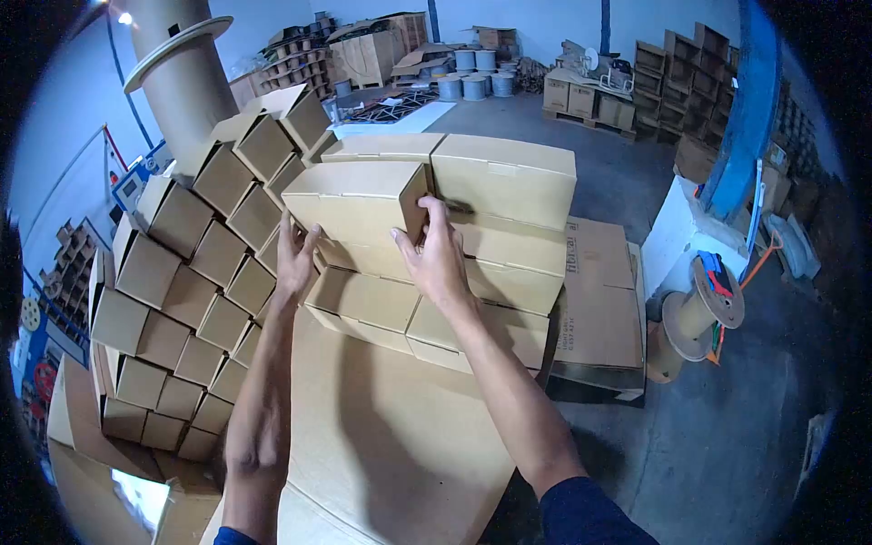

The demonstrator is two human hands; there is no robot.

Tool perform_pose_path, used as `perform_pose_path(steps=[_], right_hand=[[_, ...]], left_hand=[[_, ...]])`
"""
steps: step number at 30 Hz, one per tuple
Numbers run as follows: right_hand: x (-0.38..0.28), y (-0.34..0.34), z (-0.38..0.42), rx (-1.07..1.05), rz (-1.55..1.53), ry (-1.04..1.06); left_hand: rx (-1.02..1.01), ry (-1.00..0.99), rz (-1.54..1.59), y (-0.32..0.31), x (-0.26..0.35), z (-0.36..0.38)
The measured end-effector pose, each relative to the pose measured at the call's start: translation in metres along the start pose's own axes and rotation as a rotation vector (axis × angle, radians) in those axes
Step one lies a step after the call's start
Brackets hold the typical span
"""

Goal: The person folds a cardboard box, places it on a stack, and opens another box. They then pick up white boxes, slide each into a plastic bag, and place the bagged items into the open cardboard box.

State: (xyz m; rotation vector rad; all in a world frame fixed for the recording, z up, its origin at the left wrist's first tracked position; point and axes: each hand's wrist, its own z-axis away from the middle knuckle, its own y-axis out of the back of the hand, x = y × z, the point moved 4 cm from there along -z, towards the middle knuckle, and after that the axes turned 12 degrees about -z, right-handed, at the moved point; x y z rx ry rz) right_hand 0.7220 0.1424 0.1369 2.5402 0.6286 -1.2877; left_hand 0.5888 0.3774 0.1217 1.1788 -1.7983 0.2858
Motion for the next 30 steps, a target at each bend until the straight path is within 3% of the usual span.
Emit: perform_pose_path(steps=[2, 14, 17, 20, 21, 23, 25, 27, 29, 30], right_hand=[[0.006, -0.001, -0.002, 0.048, 0.111, 0.045], [0.012, 0.000, -0.005, 0.058, 0.087, -0.011], [0.014, -0.001, -0.003, 0.119, 0.116, 0.094], [0.011, -0.002, -0.004, 0.095, 0.008, -0.053], [-0.001, -0.001, -0.004, 0.063, -0.020, -0.148], [0.006, -0.002, -0.003, 0.110, -0.042, -0.155], [-0.024, 0.001, 0.009, 0.174, 0.212, 0.136], [-0.049, -0.007, 0.022, 0.276, 0.300, 0.333], [-0.068, -0.031, 0.035, 0.201, 0.096, 0.364], [-0.084, -0.050, 0.039, 0.112, 0.040, 0.341]], left_hand=[[-0.035, 0.012, -0.041, -0.003, -0.001, -0.004], [-0.031, 0.046, -0.233, -0.006, -0.001, -0.013], [-0.054, 0.049, -0.242, -0.007, -0.011, -0.014], [-0.079, 0.028, -0.265, -0.006, -0.019, -0.010], [-0.145, 0.084, -0.459, -0.002, -0.017, -0.009], [-0.225, 0.097, -0.601, 0.005, 0.009, 0.001], [-0.271, -0.038, -0.716, 0.019, 0.029, 0.013], [-0.342, 0.102, -0.903, 0.040, 0.071, 0.025], [-0.178, -0.063, -0.980, 0.073, 0.121, 0.039], [-0.087, -0.050, -0.984, 0.093, 0.152, 0.044]])
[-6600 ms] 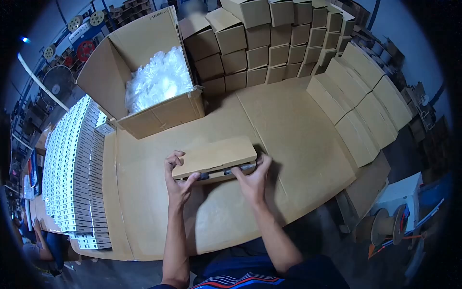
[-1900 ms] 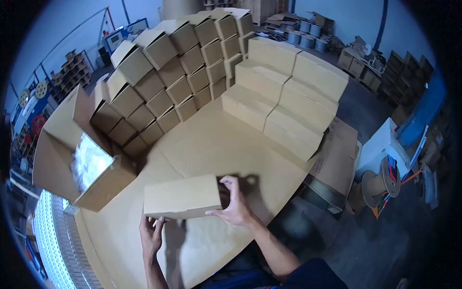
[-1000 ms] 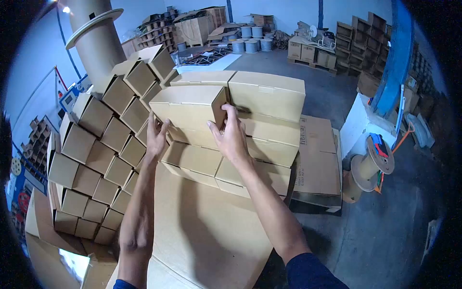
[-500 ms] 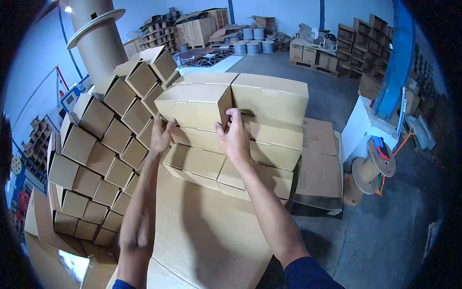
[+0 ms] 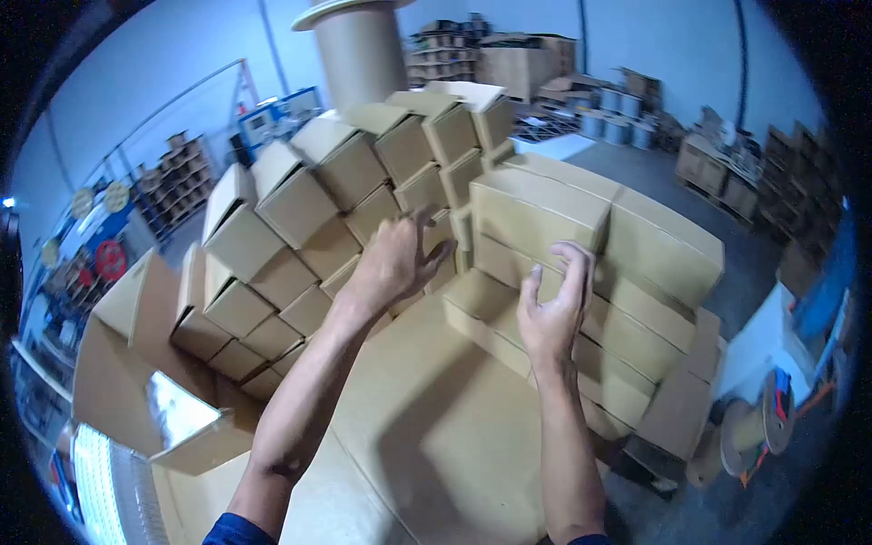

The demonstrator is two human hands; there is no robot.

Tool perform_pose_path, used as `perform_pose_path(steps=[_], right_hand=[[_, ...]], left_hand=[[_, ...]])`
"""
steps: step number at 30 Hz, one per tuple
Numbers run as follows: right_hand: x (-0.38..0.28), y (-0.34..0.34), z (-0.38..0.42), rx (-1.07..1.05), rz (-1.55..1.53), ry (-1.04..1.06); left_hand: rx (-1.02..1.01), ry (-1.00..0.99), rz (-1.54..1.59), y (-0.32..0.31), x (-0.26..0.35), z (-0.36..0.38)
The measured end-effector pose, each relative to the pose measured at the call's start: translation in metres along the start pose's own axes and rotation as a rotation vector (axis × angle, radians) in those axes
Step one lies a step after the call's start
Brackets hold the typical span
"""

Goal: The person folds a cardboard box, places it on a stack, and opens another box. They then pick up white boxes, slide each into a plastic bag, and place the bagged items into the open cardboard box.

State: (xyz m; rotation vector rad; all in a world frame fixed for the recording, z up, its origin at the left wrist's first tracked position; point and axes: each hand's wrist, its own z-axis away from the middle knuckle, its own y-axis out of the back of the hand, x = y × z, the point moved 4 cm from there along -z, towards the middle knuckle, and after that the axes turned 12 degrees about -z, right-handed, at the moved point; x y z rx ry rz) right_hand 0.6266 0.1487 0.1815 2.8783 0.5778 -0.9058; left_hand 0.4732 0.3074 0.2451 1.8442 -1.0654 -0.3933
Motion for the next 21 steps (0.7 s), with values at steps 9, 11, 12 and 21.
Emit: perform_pose_path(steps=[9, 11, 12, 21], right_hand=[[-0.159, -0.204, 0.003, -0.619, -0.327, 0.436], [-0.171, -0.233, -0.001, -0.647, -0.229, 0.463], [-0.173, -0.248, -0.004, -0.637, -0.185, 0.491], [-0.175, -0.261, -0.004, -0.809, 0.019, 0.387]], left_hand=[[0.155, 0.669, -0.534, 0.197, -0.126, 0.015], [0.112, 0.774, -0.485, 0.200, -0.165, 0.011], [-0.044, 0.770, -0.485, 0.196, -0.184, 0.003], [-0.246, 0.809, -0.347, 0.211, -0.187, 0.004]])
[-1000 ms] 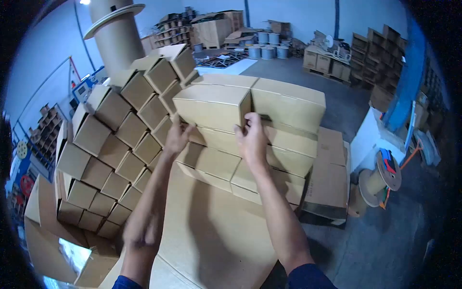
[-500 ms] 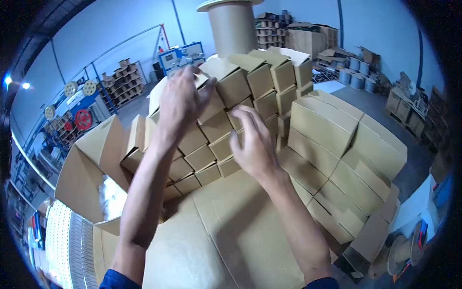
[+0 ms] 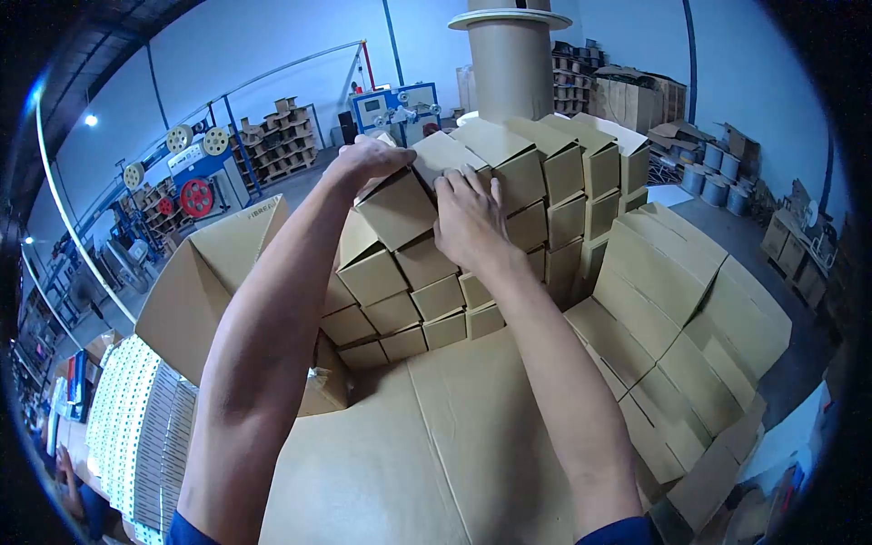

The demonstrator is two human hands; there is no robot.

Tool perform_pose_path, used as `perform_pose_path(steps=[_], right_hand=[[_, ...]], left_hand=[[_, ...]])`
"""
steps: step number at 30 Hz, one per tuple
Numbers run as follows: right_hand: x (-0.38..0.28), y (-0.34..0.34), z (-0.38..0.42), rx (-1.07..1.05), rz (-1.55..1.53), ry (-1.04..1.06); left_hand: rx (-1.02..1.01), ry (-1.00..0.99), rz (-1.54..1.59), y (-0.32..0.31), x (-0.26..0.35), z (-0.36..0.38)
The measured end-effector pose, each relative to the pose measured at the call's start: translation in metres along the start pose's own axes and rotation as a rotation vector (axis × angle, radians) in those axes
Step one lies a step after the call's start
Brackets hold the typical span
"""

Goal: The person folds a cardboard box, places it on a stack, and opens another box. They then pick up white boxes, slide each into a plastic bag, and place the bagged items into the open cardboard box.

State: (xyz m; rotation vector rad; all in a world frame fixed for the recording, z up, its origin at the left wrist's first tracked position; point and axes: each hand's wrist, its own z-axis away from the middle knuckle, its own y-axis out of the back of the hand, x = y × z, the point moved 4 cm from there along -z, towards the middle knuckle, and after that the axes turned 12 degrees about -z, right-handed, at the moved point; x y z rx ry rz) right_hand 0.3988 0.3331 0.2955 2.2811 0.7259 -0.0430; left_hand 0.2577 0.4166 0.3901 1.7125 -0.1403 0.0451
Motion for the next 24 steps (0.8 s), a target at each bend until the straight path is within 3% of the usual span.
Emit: perform_pose_path(steps=[2, 4, 9, 12, 14, 16, 20, 22, 24], right_hand=[[-0.002, 0.002, -0.004, -0.039, -0.013, -0.027], [0.000, -0.002, -0.008, -0.050, -0.027, -0.054], [-0.024, 0.004, 0.002, 0.117, -0.142, -0.032], [-0.050, 0.033, 0.007, 0.278, -0.681, -0.089], [-0.048, 0.032, 0.003, 0.336, -1.124, -0.090], [-0.095, 0.065, 0.021, 0.310, -1.491, -0.199], [-0.107, 0.054, 0.073, 0.170, -1.806, -0.253], [-0.131, 0.047, 0.122, 0.145, -1.827, -0.205], [-0.141, 0.025, 0.178, 0.161, -1.945, -0.278]], left_hand=[[-0.004, -0.051, -0.025, 0.009, -0.007, -0.016], [0.202, 0.080, 0.106, 0.034, -0.017, 0.006], [0.344, -0.061, 0.166, 0.086, -0.040, 0.038], [0.454, -0.178, 0.256, 0.101, -0.064, 0.076], [0.451, -0.338, 0.383, 0.094, -0.084, 0.108], [0.451, -0.516, 0.502, 0.077, -0.105, 0.169], [0.328, -0.813, 0.599, 0.020, -0.161, 0.262], [0.098, -0.731, 0.816, -0.003, -0.188, 0.308], [0.064, -0.607, 1.007, -0.031, -0.229, 0.335]])
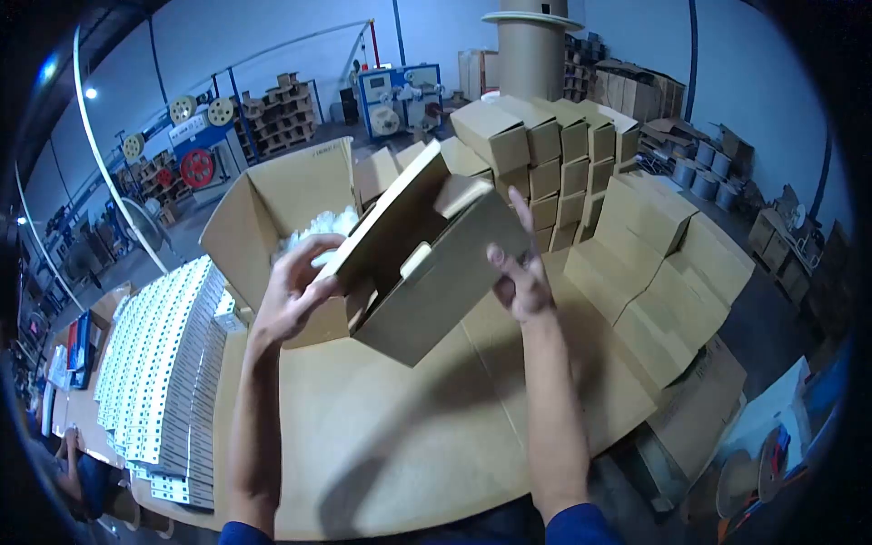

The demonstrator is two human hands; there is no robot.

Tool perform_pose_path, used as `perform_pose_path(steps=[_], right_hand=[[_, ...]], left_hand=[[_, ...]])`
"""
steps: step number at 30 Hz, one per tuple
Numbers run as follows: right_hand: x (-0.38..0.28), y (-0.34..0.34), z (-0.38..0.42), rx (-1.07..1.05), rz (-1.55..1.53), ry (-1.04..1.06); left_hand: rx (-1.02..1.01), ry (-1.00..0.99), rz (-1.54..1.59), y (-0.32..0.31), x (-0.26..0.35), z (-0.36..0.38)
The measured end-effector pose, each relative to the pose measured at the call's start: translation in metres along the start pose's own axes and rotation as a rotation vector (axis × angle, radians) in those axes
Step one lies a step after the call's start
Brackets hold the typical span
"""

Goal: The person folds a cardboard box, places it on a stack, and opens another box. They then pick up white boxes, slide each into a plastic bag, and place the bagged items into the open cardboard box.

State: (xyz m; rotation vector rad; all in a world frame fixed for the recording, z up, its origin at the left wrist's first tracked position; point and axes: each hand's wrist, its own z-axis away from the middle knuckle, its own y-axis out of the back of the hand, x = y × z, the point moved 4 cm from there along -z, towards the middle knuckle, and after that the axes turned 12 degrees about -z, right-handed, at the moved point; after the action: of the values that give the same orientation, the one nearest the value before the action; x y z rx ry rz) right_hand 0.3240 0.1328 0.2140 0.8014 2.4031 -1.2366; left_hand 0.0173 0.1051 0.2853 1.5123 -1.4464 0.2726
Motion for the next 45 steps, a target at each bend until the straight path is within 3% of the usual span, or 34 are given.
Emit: perform_pose_path(steps=[1, 2, 3, 5, 6, 8, 9, 15, 18, 19, 22, 23, 24, 26, 29, 31, 33, 35, 36, 38, 39, 40, 42, 43, 45], right_hand=[[0.014, 0.011, 0.030, 0.049, -0.048, -0.031], [0.027, 0.024, 0.064, 0.117, -0.067, -0.063], [0.042, 0.038, 0.100, 0.193, -0.073, -0.096], [0.071, 0.057, 0.164, 0.305, -0.057, -0.163], [0.082, 0.053, 0.188, 0.289, 0.003, -0.200], [0.095, 0.031, 0.221, 0.138, 0.223, -0.284], [0.097, 0.012, 0.232, 0.030, 0.363, -0.314], [0.109, 0.009, 0.260, 0.062, 1.122, -0.754], [0.104, -0.012, 0.256, 0.019, 1.264, -0.851], [0.099, -0.017, 0.256, -0.071, 1.312, -0.748], [0.089, -0.014, 0.255, -0.128, 1.105, -0.726], [0.081, -0.021, 0.251, -0.097, 0.989, -0.658], [0.075, -0.031, 0.245, -0.028, 0.936, -0.643], [0.074, -0.052, 0.227, 0.103, 0.828, -0.618], [0.091, -0.073, 0.206, -0.174, 1.176, -0.522], [0.106, -0.080, 0.202, -0.301, 1.335, -0.452], [0.118, -0.076, 0.204, -0.186, 1.387, -0.428], [0.121, -0.075, 0.205, -0.080, 1.462, -0.317], [0.121, -0.065, 0.209, -0.035, 1.343, -0.344], [0.119, -0.046, 0.212, 0.053, 1.099, -0.387], [0.114, -0.046, 0.213, 0.275, 0.929, -0.573], [0.117, -0.037, 0.218, 0.345, 0.720, -0.580], [0.121, -0.011, 0.227, 0.466, 0.305, -0.568], [0.121, -0.015, 0.225, 0.468, 0.250, -0.552], [0.130, -0.010, 0.230, 0.522, 0.175, -0.494]], left_hand=[[0.068, -0.075, -0.030, 0.005, -0.022, 0.024], [0.205, 0.004, 0.011, 0.004, -0.047, 0.050], [0.296, 0.204, 0.237, -0.007, -0.054, 0.077], [0.380, 0.444, 0.031, -0.020, -0.108, 0.137], [0.331, 0.488, 0.571, -0.039, -0.130, 0.163], [0.634, 0.658, 0.562, -0.077, -0.153, 0.215], [0.626, 0.683, 0.558, -0.079, -0.154, 0.227], [0.617, 0.733, 0.401, -0.086, -0.170, 0.257], [0.579, 0.806, 0.214, -0.084, -0.193, 0.267], [0.425, 0.893, 0.068, -0.074, -0.179, 0.261], [0.724, 0.748, -0.139, -0.071, -0.136, 0.254], [0.669, 0.704, -0.080, -0.065, -0.120, 0.257], [0.740, 0.628, -0.096, -0.063, -0.106, 0.262], [0.593, 0.609, -0.419, -0.072, -0.076, 0.271], [0.456, 0.508, -0.639, -0.094, -0.046, 0.269], [0.426, 0.533, -0.531, -0.104, -0.056, 0.270], [0.391, 0.544, -0.432, -0.106, -0.063, 0.268], [0.526, 0.529, -0.101, -0.106, -0.076, 0.275], [0.587, 0.518, 0.063, -0.106, -0.085, 0.282], [0.788, 0.403, 0.715, -0.101, -0.083, 0.285], [0.851, 0.390, 0.829, -0.099, -0.087, 0.289], [0.913, 0.377, 0.945, -0.099, -0.093, 0.295], [0.941, 0.388, 0.894, -0.107, -0.107, 0.307], [0.957, 0.391, 0.872, -0.111, -0.109, 0.310], [0.911, 0.495, 0.492, -0.116, -0.105, 0.310]])
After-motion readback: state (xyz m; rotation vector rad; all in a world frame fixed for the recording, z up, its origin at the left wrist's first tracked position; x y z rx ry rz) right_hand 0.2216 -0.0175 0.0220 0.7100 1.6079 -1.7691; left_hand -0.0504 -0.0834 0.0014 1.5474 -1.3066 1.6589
